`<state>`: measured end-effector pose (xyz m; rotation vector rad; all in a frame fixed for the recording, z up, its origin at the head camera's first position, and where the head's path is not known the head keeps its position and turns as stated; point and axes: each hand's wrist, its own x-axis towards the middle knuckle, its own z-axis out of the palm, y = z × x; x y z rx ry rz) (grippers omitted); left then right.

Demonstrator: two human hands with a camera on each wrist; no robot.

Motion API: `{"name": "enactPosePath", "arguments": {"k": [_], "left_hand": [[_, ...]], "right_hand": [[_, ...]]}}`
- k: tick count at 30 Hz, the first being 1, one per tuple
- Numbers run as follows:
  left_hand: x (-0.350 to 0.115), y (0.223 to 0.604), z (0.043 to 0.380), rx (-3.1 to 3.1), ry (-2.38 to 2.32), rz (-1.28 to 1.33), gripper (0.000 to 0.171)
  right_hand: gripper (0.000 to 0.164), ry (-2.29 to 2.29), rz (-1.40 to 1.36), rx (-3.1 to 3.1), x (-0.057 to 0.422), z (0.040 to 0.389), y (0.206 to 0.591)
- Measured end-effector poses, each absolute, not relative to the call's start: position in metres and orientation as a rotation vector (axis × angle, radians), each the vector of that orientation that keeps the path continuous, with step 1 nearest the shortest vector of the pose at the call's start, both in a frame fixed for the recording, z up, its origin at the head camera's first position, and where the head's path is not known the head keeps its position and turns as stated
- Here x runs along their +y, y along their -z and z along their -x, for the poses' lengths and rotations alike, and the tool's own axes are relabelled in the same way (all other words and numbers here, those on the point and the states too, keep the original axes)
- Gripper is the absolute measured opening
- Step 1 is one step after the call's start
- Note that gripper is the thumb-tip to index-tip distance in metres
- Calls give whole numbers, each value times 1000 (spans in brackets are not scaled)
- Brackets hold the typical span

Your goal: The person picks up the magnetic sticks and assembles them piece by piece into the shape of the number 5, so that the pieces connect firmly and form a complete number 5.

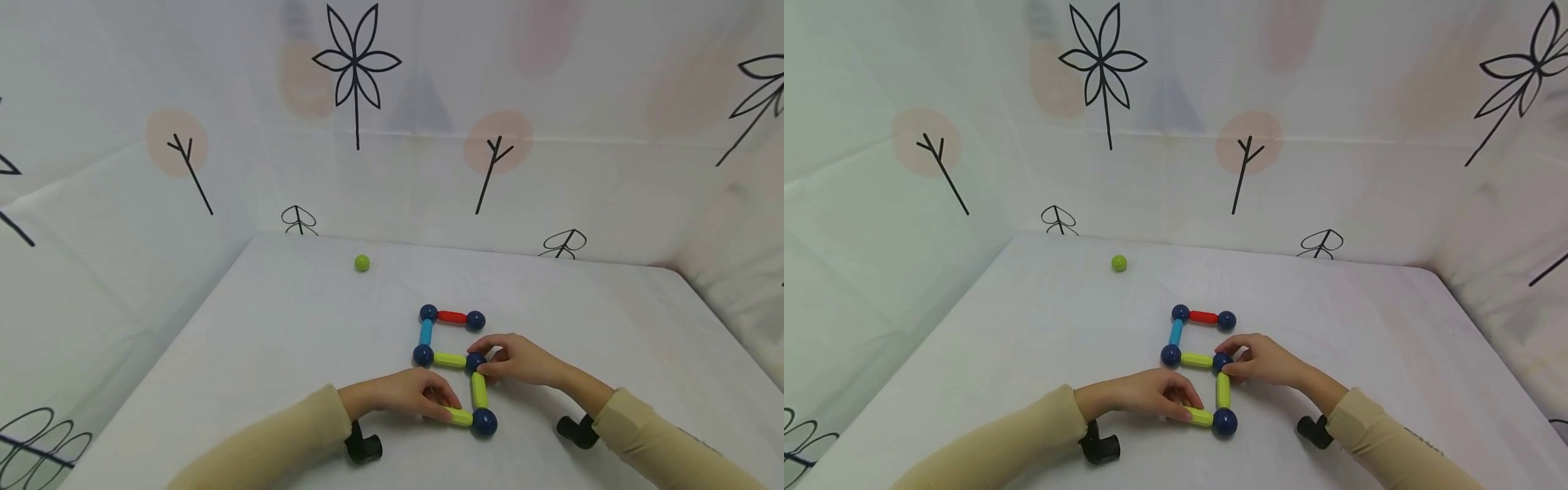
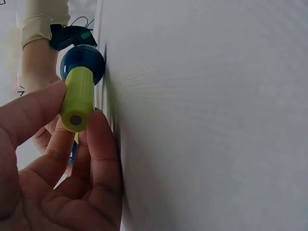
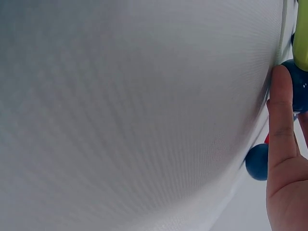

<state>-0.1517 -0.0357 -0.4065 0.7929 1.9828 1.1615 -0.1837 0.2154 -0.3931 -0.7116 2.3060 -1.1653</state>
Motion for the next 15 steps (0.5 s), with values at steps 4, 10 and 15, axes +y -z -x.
{"name": "enactPosePath", "arguments": {"k": [4,10,15], "left_hand": [[-36,406,152,1987,-1157,-787,19],[-35,405,151,1992,-1151,-776,19],[-36,406,152,1994,-1144,-772,19]], "right_hand": [[38,1174,715,2301,216,184,394],[40,1158,697,2355,221,182,392],[35,1125,717,2399,225,178,387]]}}
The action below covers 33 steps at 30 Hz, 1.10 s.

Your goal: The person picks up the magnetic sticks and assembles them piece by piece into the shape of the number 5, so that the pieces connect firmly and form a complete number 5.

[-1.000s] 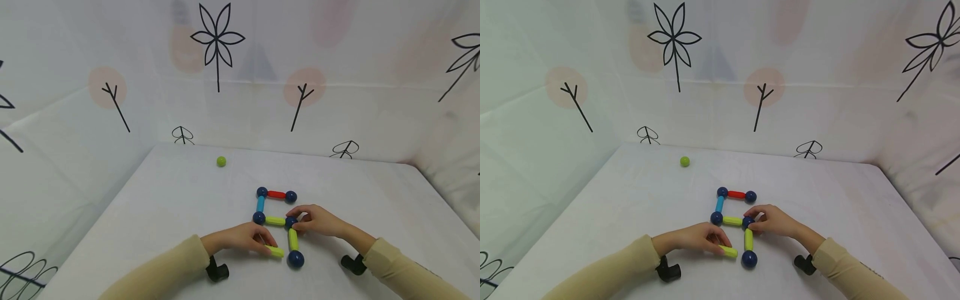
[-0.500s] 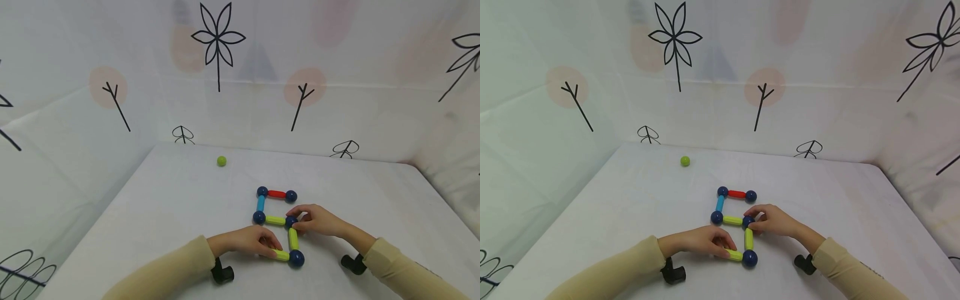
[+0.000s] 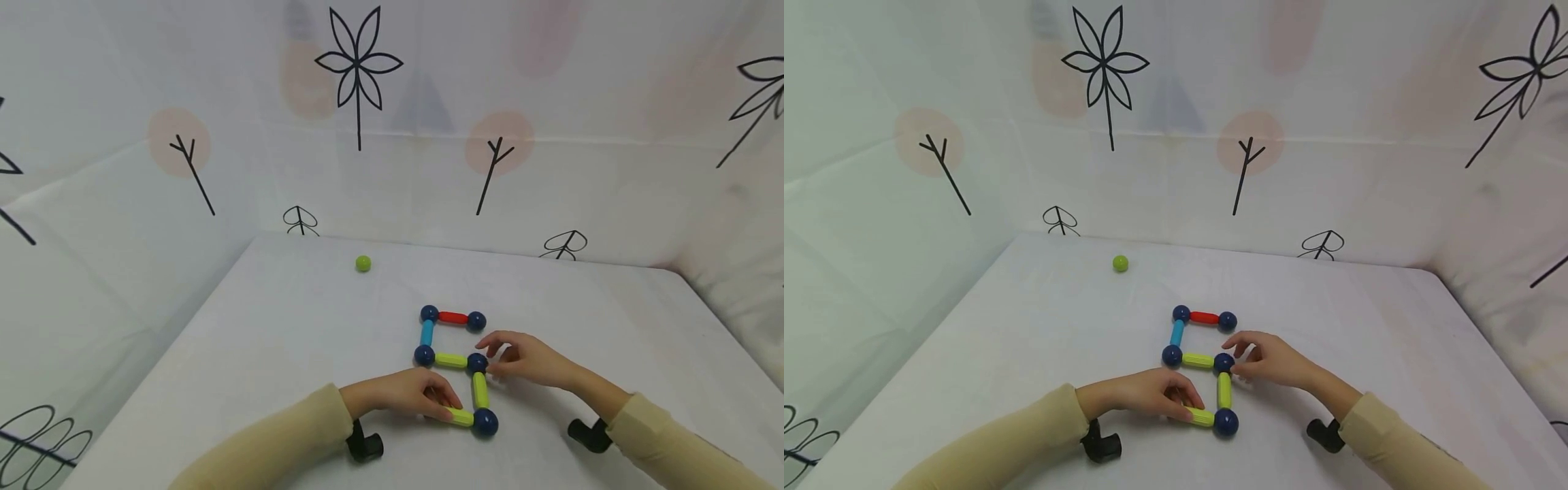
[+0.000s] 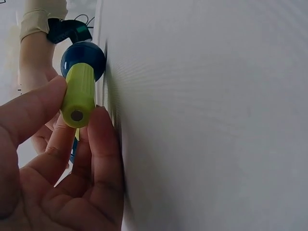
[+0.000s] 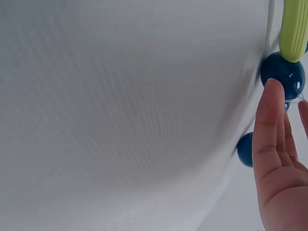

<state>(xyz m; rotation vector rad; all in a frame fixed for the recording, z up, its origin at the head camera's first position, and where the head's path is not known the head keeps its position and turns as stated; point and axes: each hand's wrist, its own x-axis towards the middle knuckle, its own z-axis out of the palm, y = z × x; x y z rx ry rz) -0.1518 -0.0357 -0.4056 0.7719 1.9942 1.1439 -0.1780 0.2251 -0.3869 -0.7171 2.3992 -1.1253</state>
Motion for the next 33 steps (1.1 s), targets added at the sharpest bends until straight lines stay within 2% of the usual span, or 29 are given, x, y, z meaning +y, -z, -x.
{"name": "enactPosePath", "arguments": {"k": [10,17,26,33], "left_hand": [[-35,405,153,2005,-1135,-769,20],[-34,404,151,2017,-1155,-739,19],[-42,403,156,2047,-1156,-757,18],[-68,392,178,2168,-1160,-798,21]], "right_hand": [[28,1169,945,1943,230,167,384],[36,1126,979,1759,226,158,389],[30,1101,981,1781,220,156,392],[31,1120,971,1752,220,157,393]]}}
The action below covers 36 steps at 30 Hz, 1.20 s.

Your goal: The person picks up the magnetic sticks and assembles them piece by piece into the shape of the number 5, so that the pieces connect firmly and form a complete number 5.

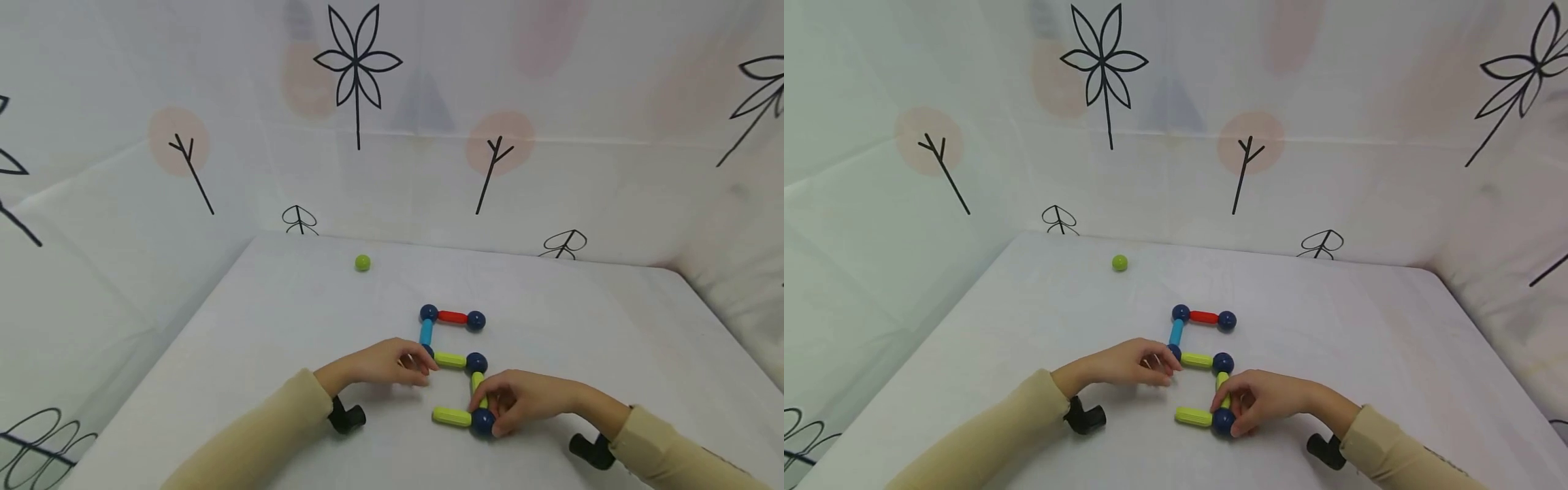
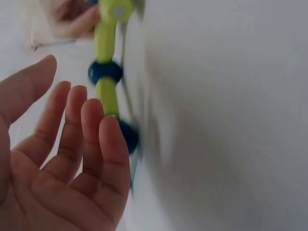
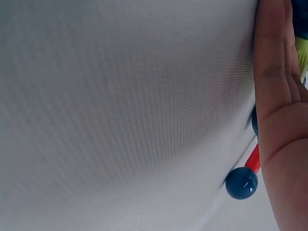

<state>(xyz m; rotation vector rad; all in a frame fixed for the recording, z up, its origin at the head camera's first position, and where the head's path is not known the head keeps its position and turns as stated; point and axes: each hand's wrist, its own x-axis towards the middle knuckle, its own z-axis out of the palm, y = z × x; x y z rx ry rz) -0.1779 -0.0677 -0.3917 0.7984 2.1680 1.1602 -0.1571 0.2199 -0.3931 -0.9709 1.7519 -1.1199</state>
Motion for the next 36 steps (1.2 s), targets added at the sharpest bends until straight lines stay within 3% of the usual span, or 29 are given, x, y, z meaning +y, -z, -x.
{"name": "enactPosePath", "arguments": {"k": [6,14,36], "left_hand": [[-99,383,207,2360,-1193,-788,25],[-130,394,244,2550,-1323,-531,29],[-139,407,314,2646,-1765,76,31]], "right_hand": [[31,1133,964,1727,221,159,394],[32,1155,957,1691,221,159,396],[34,1167,938,1684,222,159,398]]}}
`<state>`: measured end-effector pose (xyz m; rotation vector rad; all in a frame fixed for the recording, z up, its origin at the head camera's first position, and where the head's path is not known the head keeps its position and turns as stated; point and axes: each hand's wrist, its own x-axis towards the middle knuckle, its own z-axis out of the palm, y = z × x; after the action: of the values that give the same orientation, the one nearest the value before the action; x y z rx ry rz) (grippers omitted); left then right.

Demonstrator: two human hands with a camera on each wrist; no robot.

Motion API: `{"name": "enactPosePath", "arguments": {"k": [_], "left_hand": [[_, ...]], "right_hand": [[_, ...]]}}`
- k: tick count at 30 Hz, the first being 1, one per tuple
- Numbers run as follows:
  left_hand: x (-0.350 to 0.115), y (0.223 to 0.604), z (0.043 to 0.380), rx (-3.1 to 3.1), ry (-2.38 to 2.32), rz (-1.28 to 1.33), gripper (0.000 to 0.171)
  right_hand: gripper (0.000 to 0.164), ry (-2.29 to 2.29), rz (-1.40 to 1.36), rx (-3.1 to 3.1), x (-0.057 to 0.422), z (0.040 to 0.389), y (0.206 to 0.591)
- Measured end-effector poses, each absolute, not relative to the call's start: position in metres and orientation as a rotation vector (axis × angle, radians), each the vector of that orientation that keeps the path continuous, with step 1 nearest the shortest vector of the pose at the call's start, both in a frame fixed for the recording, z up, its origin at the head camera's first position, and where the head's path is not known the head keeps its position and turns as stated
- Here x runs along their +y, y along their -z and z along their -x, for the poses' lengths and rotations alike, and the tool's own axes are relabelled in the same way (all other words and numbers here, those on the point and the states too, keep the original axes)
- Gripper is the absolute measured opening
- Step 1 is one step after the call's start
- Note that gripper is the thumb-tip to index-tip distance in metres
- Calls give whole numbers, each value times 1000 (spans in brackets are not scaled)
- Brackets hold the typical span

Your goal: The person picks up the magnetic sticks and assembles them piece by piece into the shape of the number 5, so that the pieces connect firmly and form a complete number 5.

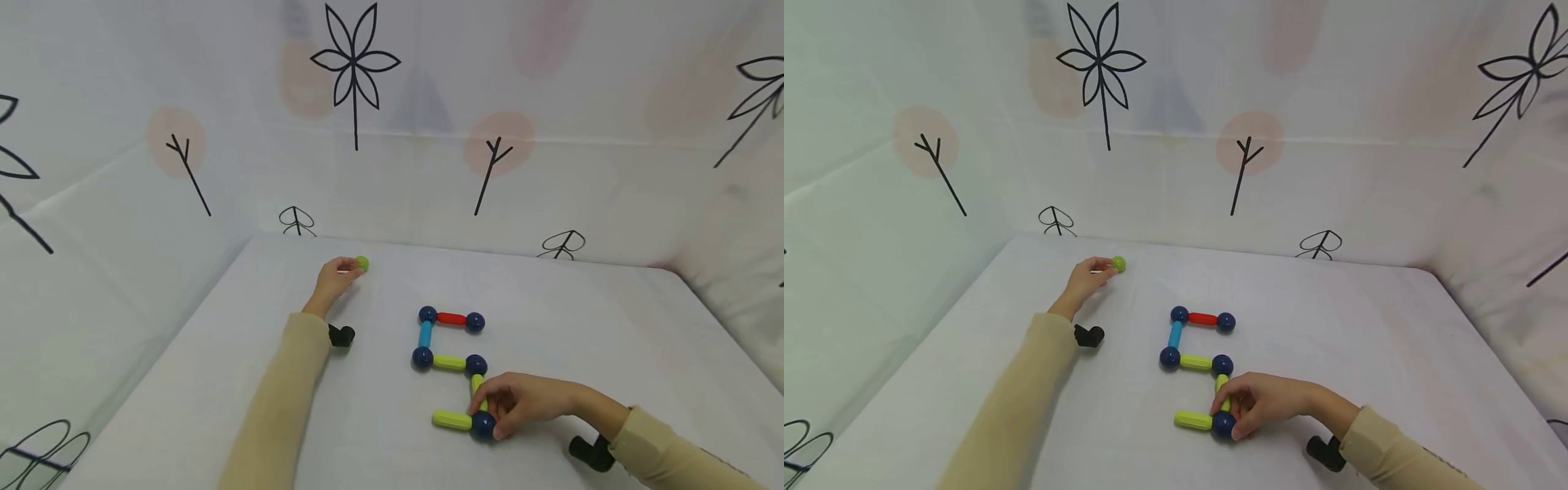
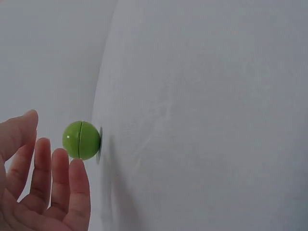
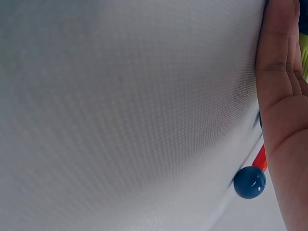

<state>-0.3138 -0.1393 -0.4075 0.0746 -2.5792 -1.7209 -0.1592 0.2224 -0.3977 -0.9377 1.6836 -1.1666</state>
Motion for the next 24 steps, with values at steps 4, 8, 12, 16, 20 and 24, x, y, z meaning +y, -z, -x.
{"name": "enactPosePath", "arguments": {"k": [4,8,12,16,20,24], "left_hand": [[-138,408,321,-2543,1720,-143,33],[-135,410,329,-2530,1718,-208,37],[-129,412,336,-2521,1737,-215,42],[-125,413,336,-2537,1712,-258,42],[-124,414,335,-2586,1645,-252,43],[-123,415,335,-2622,1637,-228,45]], "right_hand": [[33,1165,934,1691,222,159,398],[34,1162,924,1691,222,159,398],[34,1160,917,1693,222,159,397],[33,1162,915,1685,222,160,396],[33,1164,906,1671,220,160,397],[33,1166,891,1666,219,161,397]]}}
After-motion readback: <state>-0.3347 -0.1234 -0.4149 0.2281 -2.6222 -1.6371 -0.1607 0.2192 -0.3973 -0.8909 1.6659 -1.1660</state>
